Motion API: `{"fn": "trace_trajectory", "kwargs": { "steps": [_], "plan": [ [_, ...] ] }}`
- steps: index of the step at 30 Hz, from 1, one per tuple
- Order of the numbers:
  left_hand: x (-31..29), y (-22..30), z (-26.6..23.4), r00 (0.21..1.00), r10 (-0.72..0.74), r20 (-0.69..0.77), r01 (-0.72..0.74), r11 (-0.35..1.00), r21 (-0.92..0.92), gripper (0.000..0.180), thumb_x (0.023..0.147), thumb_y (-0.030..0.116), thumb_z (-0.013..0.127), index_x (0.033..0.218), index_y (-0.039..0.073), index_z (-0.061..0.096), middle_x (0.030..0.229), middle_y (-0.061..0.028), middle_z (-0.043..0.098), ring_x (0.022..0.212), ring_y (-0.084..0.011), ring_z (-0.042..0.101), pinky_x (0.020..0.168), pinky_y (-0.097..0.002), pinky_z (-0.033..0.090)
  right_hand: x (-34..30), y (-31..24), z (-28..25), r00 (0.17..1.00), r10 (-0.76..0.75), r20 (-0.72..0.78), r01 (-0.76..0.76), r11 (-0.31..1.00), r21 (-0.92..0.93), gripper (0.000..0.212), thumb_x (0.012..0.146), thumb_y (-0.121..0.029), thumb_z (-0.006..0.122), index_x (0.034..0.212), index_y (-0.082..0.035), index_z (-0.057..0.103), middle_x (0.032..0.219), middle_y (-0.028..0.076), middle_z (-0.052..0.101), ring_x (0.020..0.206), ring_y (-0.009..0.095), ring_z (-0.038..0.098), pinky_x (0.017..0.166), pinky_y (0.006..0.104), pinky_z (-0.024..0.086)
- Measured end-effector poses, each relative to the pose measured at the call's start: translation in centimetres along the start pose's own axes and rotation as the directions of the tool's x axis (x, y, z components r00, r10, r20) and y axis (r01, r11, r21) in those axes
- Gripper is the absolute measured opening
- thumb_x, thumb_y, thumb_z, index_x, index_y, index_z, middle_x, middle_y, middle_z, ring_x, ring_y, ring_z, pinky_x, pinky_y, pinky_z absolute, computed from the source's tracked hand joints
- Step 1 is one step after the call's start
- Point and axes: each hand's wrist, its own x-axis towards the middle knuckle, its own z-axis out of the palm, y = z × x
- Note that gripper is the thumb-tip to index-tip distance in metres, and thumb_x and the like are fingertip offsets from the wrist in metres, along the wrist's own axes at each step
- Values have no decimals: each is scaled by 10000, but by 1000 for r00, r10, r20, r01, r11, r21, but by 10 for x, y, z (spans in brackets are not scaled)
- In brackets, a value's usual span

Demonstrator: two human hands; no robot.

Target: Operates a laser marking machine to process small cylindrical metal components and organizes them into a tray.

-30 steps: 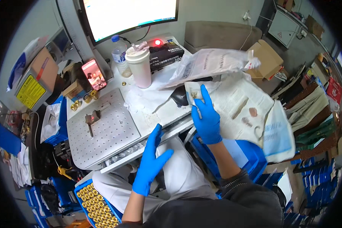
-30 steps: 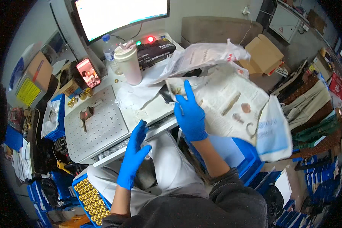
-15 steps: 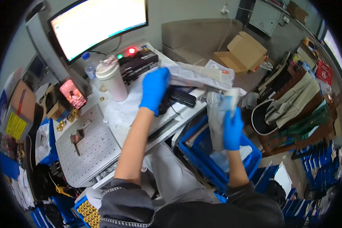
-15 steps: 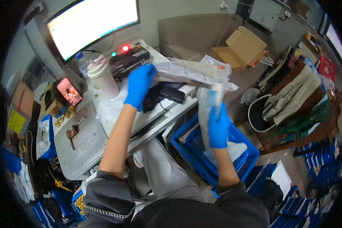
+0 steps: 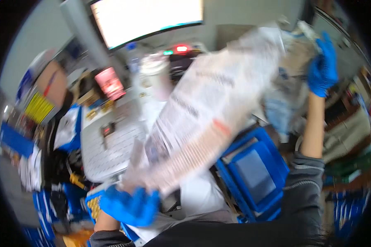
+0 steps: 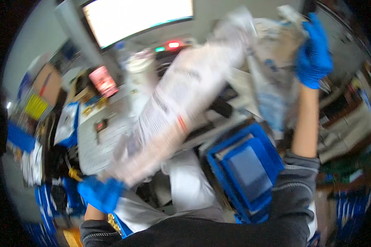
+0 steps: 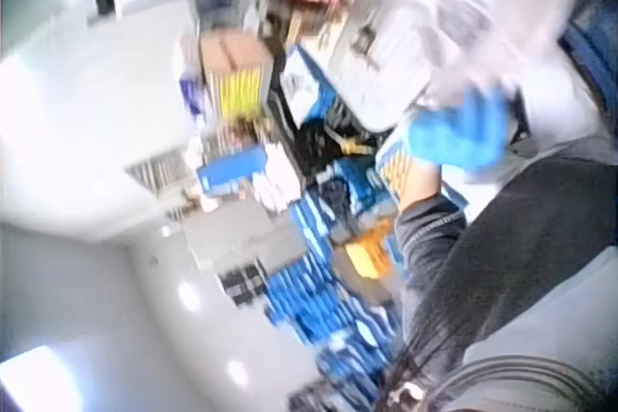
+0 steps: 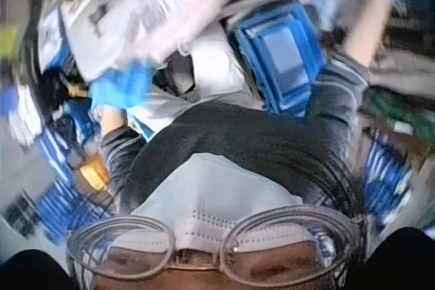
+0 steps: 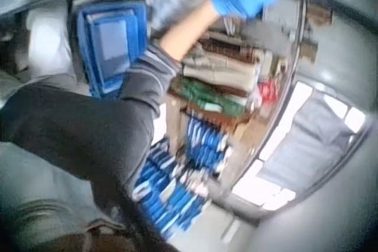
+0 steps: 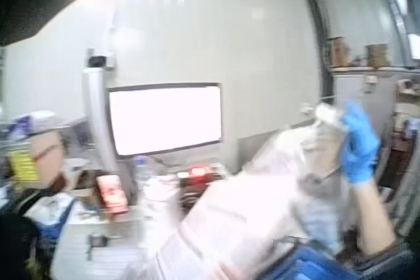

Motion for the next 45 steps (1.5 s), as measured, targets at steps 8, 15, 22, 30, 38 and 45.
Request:
{"fn": "trace_trajectory", "kwargs": {
  "steps": [8,15,22,30,38,45],
  "plan": [
    [-184,-51,-175,724,561,401,-661,731,170,269,725,226,702,987,198,647,678,25,439,567,-139,415,476,-328,338,-19,-73,55,981,-194,0,187,944,272,283,891,-123,610,1147,-5,617,1238,232,593,1139,375,583,977,417,446],
    [-280,-60,-258,741,-376,557,-160,706,689,455,780,117,679,1230,184,656,651,-8,413,539,-187,427,503,-335,352,-195,-42,105,679,111,725,-526,763,376,477,897,91,399,1343,-36,510,1414,138,477,1315,254,439,1114,353,297],
    [-369,-68,-243,595,-672,441,143,628,765,544,751,84,679,1261,269,633,645,-62,452,512,-249,475,488,-382,403,-253,-13,87,245,-26,969,-704,683,196,515,876,80,440,1363,-75,505,1382,118,508,1300,267,453,1102,353,316],
    [-459,-44,-242,401,-815,419,238,534,811,589,792,35,613,1307,319,581,668,-85,488,524,-271,514,479,-402,424,-91,-198,19,614,163,772,-364,927,93,446,863,15,516,1308,-14,521,1345,197,517,1259,335,474,1061,405,352],
    [-483,-42,-189,147,-897,416,468,434,770,653,798,47,533,1369,360,489,776,-75,557,600,-274,579,542,-404,482,-65,-653,-101,534,-817,216,-605,-191,773,304,857,-144,623,1158,-109,624,1272,161,552,1119,319,542,954,418,422],
    [-472,-23,-186,25,-952,305,579,263,772,578,847,154,564,1386,345,482,858,-63,553,626,-272,584,543,-399,478,-125,-878,-158,571,-814,-110,-267,-311,912,523,884,-507,554,1367,-313,505,1476,156,363,1357,352,332,1126,600,112]
  ]
}}
